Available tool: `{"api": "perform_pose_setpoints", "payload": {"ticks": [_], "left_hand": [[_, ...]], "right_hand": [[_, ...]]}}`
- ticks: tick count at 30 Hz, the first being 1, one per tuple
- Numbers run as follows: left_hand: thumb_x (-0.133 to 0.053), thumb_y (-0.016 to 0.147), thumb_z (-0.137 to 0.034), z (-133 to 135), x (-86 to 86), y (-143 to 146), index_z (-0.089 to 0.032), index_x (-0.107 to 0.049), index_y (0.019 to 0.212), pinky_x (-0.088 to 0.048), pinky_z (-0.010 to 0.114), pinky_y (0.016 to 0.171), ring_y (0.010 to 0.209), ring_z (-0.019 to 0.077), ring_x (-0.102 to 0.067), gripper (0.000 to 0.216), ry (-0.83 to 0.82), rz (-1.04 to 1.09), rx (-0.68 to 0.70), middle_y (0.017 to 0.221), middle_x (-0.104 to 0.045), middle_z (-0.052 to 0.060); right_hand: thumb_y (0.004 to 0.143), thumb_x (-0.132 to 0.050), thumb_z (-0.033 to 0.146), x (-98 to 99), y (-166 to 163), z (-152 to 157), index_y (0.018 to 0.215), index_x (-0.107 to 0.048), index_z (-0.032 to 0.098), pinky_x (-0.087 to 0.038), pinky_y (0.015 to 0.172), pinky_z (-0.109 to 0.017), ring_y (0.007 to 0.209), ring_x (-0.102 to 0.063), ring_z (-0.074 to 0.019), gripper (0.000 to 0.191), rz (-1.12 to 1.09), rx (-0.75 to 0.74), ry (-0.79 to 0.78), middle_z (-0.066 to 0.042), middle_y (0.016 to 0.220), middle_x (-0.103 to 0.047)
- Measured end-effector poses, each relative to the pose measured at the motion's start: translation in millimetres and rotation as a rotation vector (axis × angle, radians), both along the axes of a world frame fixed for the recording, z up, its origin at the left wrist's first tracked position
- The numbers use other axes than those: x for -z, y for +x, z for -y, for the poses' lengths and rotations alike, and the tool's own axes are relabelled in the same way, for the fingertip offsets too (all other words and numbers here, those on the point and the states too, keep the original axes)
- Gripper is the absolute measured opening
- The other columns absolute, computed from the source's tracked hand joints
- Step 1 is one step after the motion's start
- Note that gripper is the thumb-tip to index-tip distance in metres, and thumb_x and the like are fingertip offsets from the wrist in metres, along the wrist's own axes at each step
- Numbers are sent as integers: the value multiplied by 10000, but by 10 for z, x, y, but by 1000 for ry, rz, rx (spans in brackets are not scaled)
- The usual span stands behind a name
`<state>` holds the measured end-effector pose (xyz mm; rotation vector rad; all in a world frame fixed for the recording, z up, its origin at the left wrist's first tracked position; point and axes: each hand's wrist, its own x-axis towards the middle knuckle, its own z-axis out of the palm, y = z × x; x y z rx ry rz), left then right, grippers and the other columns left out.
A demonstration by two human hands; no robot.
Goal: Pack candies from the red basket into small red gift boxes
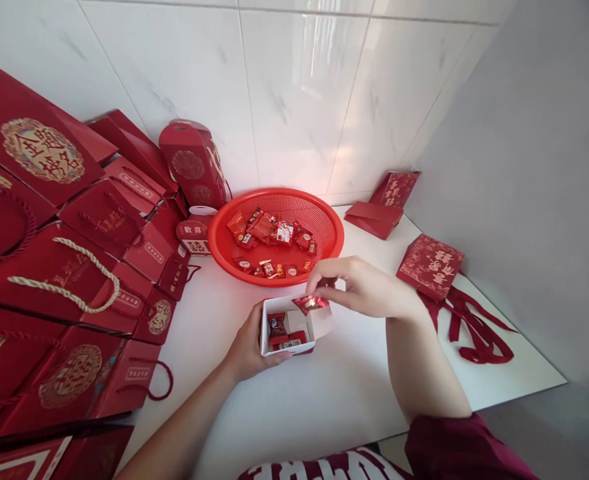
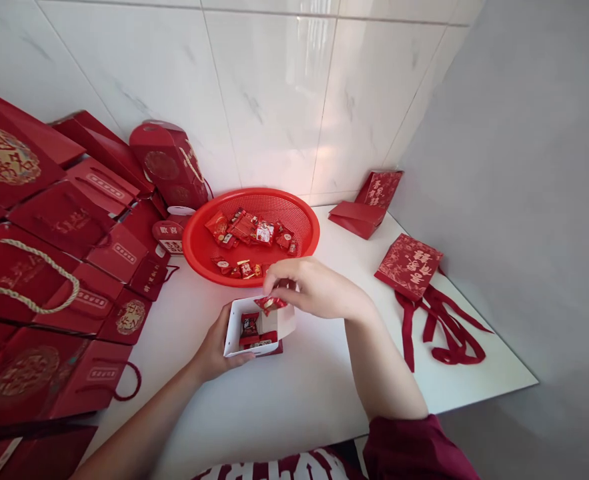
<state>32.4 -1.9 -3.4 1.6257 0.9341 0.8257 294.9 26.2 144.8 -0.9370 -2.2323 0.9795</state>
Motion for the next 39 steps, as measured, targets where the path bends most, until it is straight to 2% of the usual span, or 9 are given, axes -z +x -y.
{"api": "perform_pose_setpoints", "payload": {"ticks": [5, 11, 15, 23, 31, 39], "left_hand": [[-839, 662, -375, -18, 3, -11, -233, -366, 1366, -518, 459, 946, 1146, 311, -601, 860, 3, -22, 34, 1267, -588, 96], [-845, 643, -395, -27, 15, -40, -234, -348, 1369, -511, 434, 949, 1146, 306, -597, 894, 21, -65, 51, 1270, -582, 101], [-850, 636, -402, -23, 8, -40, -243, -351, 1355, -514, 422, 945, 1132, 292, -604, 889, 10, -79, 54, 1262, -583, 93], [-835, 653, -415, -27, -8, -32, -236, -347, 1358, -495, 430, 984, 1174, 295, -575, 876, 49, -90, 57, 1290, -558, 93], [-842, 653, -401, -33, -9, -37, -243, -337, 1375, -487, 441, 1005, 1192, 301, -574, 895, 22, -77, 65, 1305, -564, 93], [-836, 660, -401, -19, -6, -32, -243, -318, 1386, -496, 476, 994, 1192, 321, -584, 907, -27, -47, 77, 1305, -571, 116]], "right_hand": [[830, -546, 47, 181, -246, -50, 863, -645, 194, -448, 670, -232, 737, -588, -122, 180, 154, -82, -30, 2, 853, -679], [792, -515, 31, 374, -401, -94, 767, -573, 152, -357, 593, -213, 661, -495, -103, 137, 356, -35, -49, -17, 794, -628], [804, -503, 40, 380, -445, -70, 746, -547, 147, -319, 567, -212, 642, -477, -97, 129, 428, -45, -21, -25, 780, -620], [838, -515, 56, 332, -558, 4, 778, -588, 141, -278, 514, -240, 602, -514, -116, 127, 651, -34, 91, -49, 797, -658], [887, -503, 102, 327, -516, 7, 835, -604, 149, -301, 538, -225, 624, -540, -116, 123, 588, -32, 33, -40, 797, -676], [950, -440, 117, 258, -384, -12, 954, -609, 153, -310, 580, -220, 674, -550, -110, 173, 511, 92, 23, -45, 879, -682]]}}
